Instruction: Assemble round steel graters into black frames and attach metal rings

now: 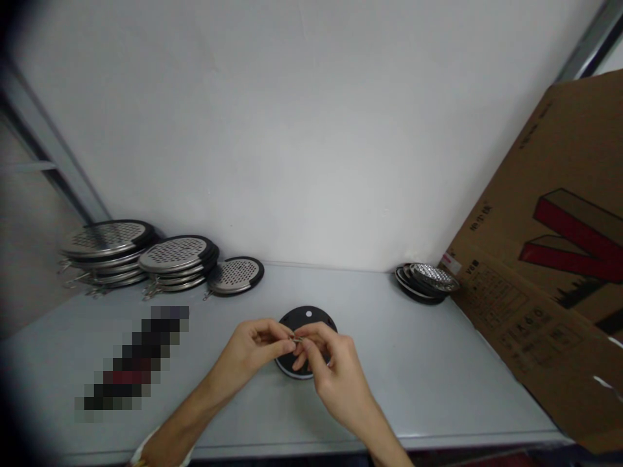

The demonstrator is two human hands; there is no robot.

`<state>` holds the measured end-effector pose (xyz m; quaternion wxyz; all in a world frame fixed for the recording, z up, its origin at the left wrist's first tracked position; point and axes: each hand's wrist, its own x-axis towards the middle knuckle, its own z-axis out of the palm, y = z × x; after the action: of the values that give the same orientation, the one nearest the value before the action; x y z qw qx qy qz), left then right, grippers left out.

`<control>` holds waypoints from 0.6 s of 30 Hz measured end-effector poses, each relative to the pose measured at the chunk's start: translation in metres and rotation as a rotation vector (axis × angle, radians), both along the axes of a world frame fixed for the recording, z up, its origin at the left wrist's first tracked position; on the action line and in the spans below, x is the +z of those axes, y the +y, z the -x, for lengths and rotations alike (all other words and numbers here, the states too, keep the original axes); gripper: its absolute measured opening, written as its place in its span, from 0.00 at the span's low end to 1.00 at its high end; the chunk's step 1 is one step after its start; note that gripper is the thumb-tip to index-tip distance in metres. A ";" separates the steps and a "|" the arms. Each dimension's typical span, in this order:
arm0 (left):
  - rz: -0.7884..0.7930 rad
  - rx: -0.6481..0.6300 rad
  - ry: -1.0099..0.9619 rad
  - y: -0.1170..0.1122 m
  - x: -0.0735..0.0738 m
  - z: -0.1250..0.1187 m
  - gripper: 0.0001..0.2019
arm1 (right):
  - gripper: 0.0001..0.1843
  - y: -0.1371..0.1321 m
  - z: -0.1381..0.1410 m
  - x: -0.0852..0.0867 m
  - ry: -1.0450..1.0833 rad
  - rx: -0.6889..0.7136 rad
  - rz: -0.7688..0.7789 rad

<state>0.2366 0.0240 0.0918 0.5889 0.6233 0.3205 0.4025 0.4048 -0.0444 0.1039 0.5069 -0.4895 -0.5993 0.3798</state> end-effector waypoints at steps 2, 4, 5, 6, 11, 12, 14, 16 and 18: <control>-0.053 0.131 0.079 0.000 -0.001 0.000 0.09 | 0.14 -0.001 0.001 0.001 -0.087 -0.014 -0.028; -0.062 0.182 0.073 0.000 0.000 0.000 0.10 | 0.15 -0.001 0.001 0.001 -0.098 -0.012 -0.037; -0.037 0.143 0.037 0.000 0.002 0.001 0.11 | 0.15 -0.001 0.000 0.002 -0.083 -0.009 -0.035; 0.002 0.071 -0.008 0.000 0.003 0.002 0.12 | 0.15 0.000 0.000 0.002 -0.063 -0.004 -0.029; 0.087 -0.046 -0.061 0.001 0.002 0.001 0.09 | 0.15 0.001 0.000 0.001 -0.025 0.004 -0.001; 0.059 0.013 -0.044 0.001 0.001 0.000 0.08 | 0.15 0.001 0.000 0.000 -0.041 -0.003 -0.002; 0.008 0.086 -0.020 0.000 0.000 -0.001 0.08 | 0.15 0.001 0.002 0.000 -0.071 -0.011 -0.010; 0.017 0.054 -0.044 0.000 0.000 0.000 0.08 | 0.16 0.003 0.002 -0.001 -0.054 -0.018 -0.018; 0.072 -0.036 -0.081 0.001 0.002 0.002 0.10 | 0.16 0.004 0.001 -0.002 0.011 -0.018 -0.013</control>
<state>0.2345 0.0250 0.0941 0.6308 0.5905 0.2992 0.4049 0.4033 -0.0401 0.1021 0.5169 -0.4893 -0.5946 0.3740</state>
